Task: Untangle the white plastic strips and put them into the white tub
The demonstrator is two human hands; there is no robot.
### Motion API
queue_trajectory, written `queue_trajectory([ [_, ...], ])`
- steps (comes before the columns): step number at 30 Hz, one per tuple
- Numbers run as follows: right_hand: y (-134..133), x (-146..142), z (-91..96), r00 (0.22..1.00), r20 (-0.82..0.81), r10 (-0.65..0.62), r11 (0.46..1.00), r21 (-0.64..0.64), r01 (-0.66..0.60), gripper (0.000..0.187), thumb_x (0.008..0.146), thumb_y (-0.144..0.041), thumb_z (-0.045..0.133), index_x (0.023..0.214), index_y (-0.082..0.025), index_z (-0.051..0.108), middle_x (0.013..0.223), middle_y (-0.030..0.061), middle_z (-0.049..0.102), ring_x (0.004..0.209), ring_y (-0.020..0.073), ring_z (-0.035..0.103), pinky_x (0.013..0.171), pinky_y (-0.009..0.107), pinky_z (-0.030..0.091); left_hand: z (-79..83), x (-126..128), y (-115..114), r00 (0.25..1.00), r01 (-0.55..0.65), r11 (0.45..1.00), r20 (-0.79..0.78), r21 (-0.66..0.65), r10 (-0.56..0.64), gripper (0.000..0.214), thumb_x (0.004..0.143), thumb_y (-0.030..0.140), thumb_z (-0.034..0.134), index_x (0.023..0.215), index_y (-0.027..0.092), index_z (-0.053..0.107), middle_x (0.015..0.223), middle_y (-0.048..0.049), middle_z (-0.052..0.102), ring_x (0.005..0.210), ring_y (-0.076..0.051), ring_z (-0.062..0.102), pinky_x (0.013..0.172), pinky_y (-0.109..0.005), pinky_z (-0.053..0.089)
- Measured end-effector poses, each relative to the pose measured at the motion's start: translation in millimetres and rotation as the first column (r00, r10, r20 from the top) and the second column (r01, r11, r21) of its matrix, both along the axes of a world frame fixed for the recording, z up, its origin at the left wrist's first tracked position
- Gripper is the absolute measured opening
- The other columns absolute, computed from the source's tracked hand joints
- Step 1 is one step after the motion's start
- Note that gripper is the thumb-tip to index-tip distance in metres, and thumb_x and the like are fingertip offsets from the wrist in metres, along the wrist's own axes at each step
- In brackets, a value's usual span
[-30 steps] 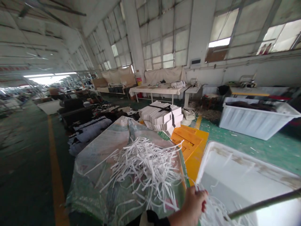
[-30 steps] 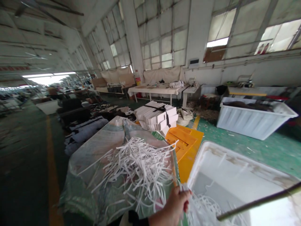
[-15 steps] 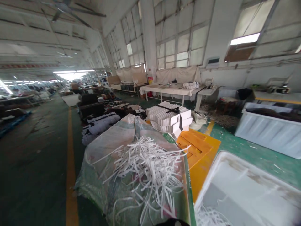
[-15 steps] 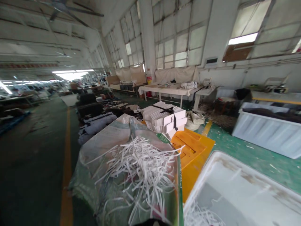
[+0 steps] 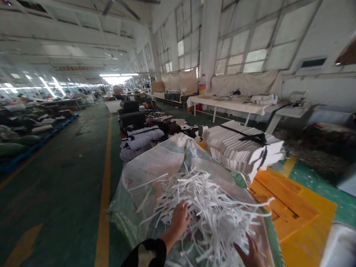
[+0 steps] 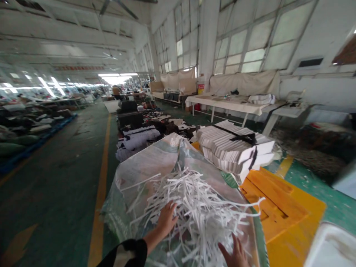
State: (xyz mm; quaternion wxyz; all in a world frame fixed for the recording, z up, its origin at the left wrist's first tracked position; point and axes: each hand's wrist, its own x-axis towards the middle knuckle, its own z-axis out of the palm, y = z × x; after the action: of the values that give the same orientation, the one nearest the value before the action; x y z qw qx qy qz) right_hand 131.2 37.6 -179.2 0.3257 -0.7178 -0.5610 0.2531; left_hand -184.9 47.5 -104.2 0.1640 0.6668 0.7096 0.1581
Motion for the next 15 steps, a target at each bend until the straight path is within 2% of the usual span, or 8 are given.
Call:
queue_trajectory([
  [2, 60.6, -29.3, -4.5, 0.986, 0.163, 0.019, 1.000, -0.022, -0.016, 0.083, 0.060, -0.067, 0.048, 0.123, -0.012, 0.046, 0.129, 0.0213, 0.048, 0.125, 0.0399, 0.039, 0.097, 0.055, 0.035, 5.2, -30.1, 32.0, 0.999, 0.010, 0.997, -0.054, 0.083, -0.006, 0.061, 0.075, 0.023, 0.055, 0.134, 0.016, 0.040, 0.145, -0.0160, 0.034, 0.134, -0.030, 0.030, 0.109, -0.045, 0.024],
  [4, 117.2, -59.6, -0.1, 0.957, 0.286, 0.052, 0.999, -0.029, -0.046, 0.084, 0.066, -0.064, 0.045, 0.130, -0.010, 0.040, 0.134, 0.0217, 0.044, 0.127, 0.0377, 0.037, 0.099, 0.052, 0.033, 8.9, -50.5, 70.0, 0.994, 0.065, 0.990, -0.099, 0.128, -0.052, 0.075, 0.072, 0.036, 0.061, 0.139, 0.018, 0.032, 0.150, -0.0151, 0.023, 0.137, -0.031, 0.020, 0.111, -0.049, 0.017],
  [6, 163.0, -92.0, 7.5, 0.934, 0.348, 0.082, 0.996, -0.050, -0.069, 0.084, 0.070, -0.062, 0.045, 0.135, -0.009, 0.034, 0.134, 0.0206, 0.044, 0.126, 0.0349, 0.039, 0.100, 0.049, 0.033, 8.9, -62.1, 110.8, 0.986, 0.119, 0.990, -0.124, 0.081, -0.108, 0.095, 0.064, 0.049, 0.066, 0.143, 0.018, 0.023, 0.152, -0.0160, 0.013, 0.139, -0.034, 0.009, 0.111, -0.052, 0.010],
  [8, 192.1, -124.0, 10.9, 0.927, 0.341, 0.155, 0.980, -0.171, -0.101, 0.083, 0.075, -0.059, 0.043, 0.139, -0.009, 0.026, 0.130, 0.0197, 0.050, 0.122, 0.0328, 0.045, 0.098, 0.048, 0.035, 3.5, -66.5, 146.5, 0.981, 0.153, 0.988, -0.119, -0.036, -0.156, 0.112, 0.057, 0.059, 0.068, 0.145, 0.016, 0.014, 0.152, -0.0185, 0.010, 0.139, -0.036, 0.004, 0.110, -0.055, 0.005],
  [10, 200.8, -148.8, 4.5, 0.902, 0.322, 0.286, 0.936, -0.296, -0.191, 0.079, 0.079, -0.054, 0.044, 0.141, -0.009, 0.023, 0.123, 0.0187, 0.056, 0.116, 0.0325, 0.052, 0.097, 0.051, 0.035, -8.2, -65.1, 167.2, 0.976, 0.175, 0.967, -0.095, -0.183, -0.195, 0.123, 0.051, 0.061, 0.071, 0.145, 0.013, 0.008, 0.151, -0.0216, 0.015, 0.138, -0.039, 0.006, 0.109, -0.059, 0.005],
  [11, 197.5, -155.9, -3.2, 0.871, 0.333, 0.362, 0.913, -0.314, -0.260, 0.075, 0.079, -0.049, 0.046, 0.139, -0.010, 0.027, 0.120, 0.0180, 0.059, 0.112, 0.0322, 0.054, 0.097, 0.052, 0.035, -16.2, -62.6, 169.8, 0.970, 0.201, 0.947, -0.083, -0.249, -0.228, 0.126, 0.049, 0.058, 0.073, 0.145, 0.012, 0.007, 0.149, -0.0230, 0.020, 0.137, -0.041, 0.011, 0.108, -0.061, 0.006],
  [13, 177.2, -156.3, -26.0, 0.780, 0.420, 0.464, 0.886, -0.217, -0.410, 0.058, 0.079, -0.039, 0.049, 0.130, -0.012, 0.043, 0.114, 0.0167, 0.063, 0.108, 0.0312, 0.057, 0.097, 0.052, 0.036, -34.8, -53.9, 158.5, 0.940, 0.304, 0.904, -0.062, -0.300, -0.337, 0.122, 0.048, 0.050, 0.077, 0.143, 0.009, 0.014, 0.141, -0.0245, 0.035, 0.131, -0.041, 0.027, 0.107, -0.062, 0.009],
  [15, 144.4, -138.5, -53.8, 0.717, 0.523, 0.460, 0.850, -0.028, -0.525, 0.040, 0.079, -0.030, 0.047, 0.115, -0.016, 0.056, 0.107, 0.0152, 0.067, 0.102, 0.0293, 0.061, 0.093, 0.047, 0.043, -54.1, -41.5, 130.6, 0.889, 0.428, 0.878, -0.073, -0.214, -0.451, 0.097, 0.060, 0.040, 0.073, 0.140, 0.010, 0.027, 0.130, -0.0210, 0.049, 0.122, -0.036, 0.042, 0.108, -0.059, 0.014],
])
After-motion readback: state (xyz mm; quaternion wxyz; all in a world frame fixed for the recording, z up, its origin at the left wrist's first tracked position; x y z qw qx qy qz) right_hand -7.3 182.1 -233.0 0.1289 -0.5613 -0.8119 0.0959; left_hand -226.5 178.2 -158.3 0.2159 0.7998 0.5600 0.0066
